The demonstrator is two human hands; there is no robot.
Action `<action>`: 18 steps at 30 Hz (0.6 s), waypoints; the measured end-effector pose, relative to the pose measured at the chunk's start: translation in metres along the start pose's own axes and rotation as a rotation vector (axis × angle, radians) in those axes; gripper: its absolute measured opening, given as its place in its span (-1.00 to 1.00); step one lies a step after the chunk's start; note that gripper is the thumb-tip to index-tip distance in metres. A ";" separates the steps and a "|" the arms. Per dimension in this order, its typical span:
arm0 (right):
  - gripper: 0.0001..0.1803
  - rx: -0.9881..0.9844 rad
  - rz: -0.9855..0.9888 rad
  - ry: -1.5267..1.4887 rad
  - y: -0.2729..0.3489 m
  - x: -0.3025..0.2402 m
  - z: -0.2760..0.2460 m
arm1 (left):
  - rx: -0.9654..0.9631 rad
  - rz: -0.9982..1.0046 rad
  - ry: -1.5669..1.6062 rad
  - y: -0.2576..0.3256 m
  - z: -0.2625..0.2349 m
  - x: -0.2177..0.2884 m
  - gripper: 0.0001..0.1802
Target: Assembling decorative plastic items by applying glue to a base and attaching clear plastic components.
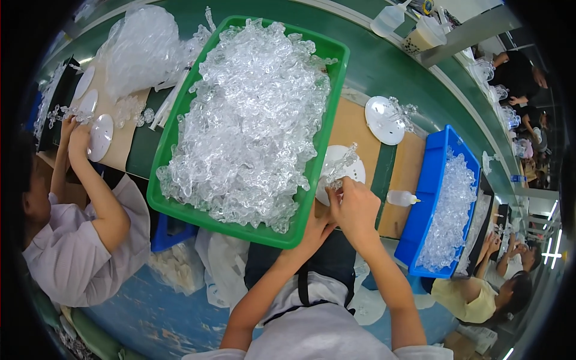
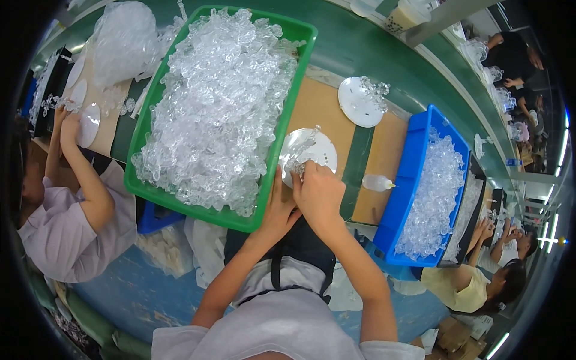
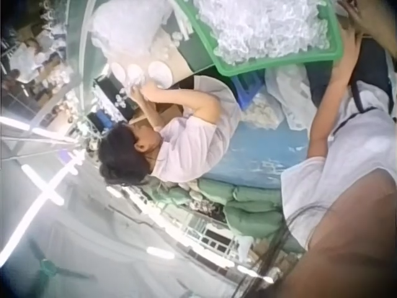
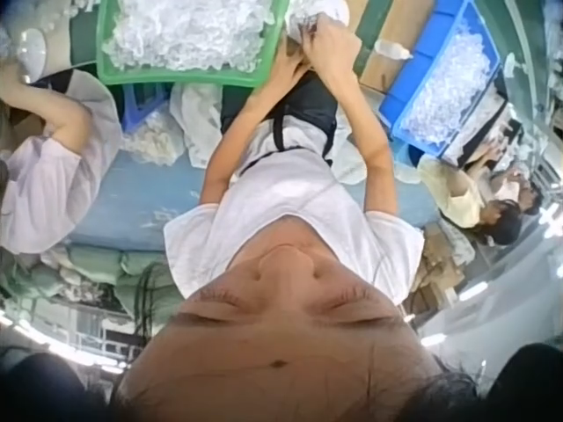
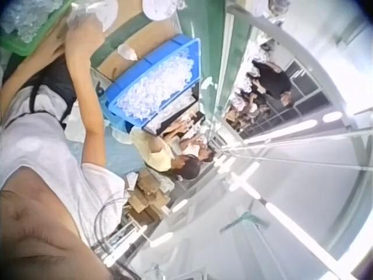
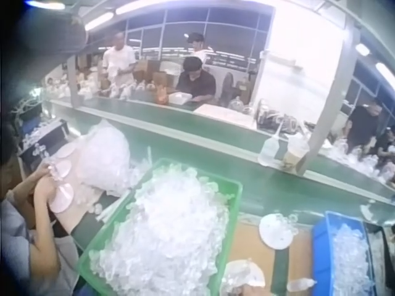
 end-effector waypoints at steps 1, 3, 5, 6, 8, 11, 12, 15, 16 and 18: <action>-0.71 -0.006 -0.008 0.032 -0.002 -0.001 0.000 | 0.009 -0.006 0.015 0.000 0.000 0.000 -0.36; -0.71 -0.032 -0.002 -0.031 -0.005 0.007 0.002 | 0.019 -0.013 0.029 -0.001 -0.001 -0.001 -0.36; -0.72 -0.058 0.005 -0.092 -0.008 0.011 0.002 | -0.004 0.023 0.059 -0.005 -0.004 0.001 -0.38; -0.72 -0.074 -0.020 -0.068 -0.010 0.009 0.000 | -0.002 0.022 0.058 -0.006 -0.005 0.001 -0.38; -0.73 -0.091 -0.043 -0.045 -0.012 0.005 -0.002 | 0.003 0.039 -0.014 -0.007 -0.006 0.001 -0.33; -0.72 -0.096 -0.060 0.025 -0.016 -0.001 -0.002 | -0.004 0.024 0.059 -0.009 -0.016 0.006 -0.45; -0.72 -0.033 -0.117 0.031 -0.019 -0.003 -0.003 | 0.000 0.025 0.057 -0.010 -0.016 0.006 -0.45; -0.72 0.014 -0.164 0.029 -0.019 0.000 0.001 | -0.023 -0.001 0.063 -0.008 -0.010 0.002 -0.49; -0.71 -0.009 -0.157 0.006 -0.019 0.001 0.005 | -0.032 -0.010 0.030 -0.005 -0.006 -0.001 -0.45; -0.70 -0.067 -0.099 -0.086 -0.020 0.005 0.005 | -0.030 -0.023 -0.005 0.002 0.001 -0.003 -0.42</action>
Point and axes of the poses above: each hand's wrist, its own y-axis away from the middle knuckle, its own z-axis out of the palm, x = y × z, the point moved 4 cm from there along -y, towards the middle knuckle, and after that the axes turned 1 degree about -z, right-handed, at the moved point
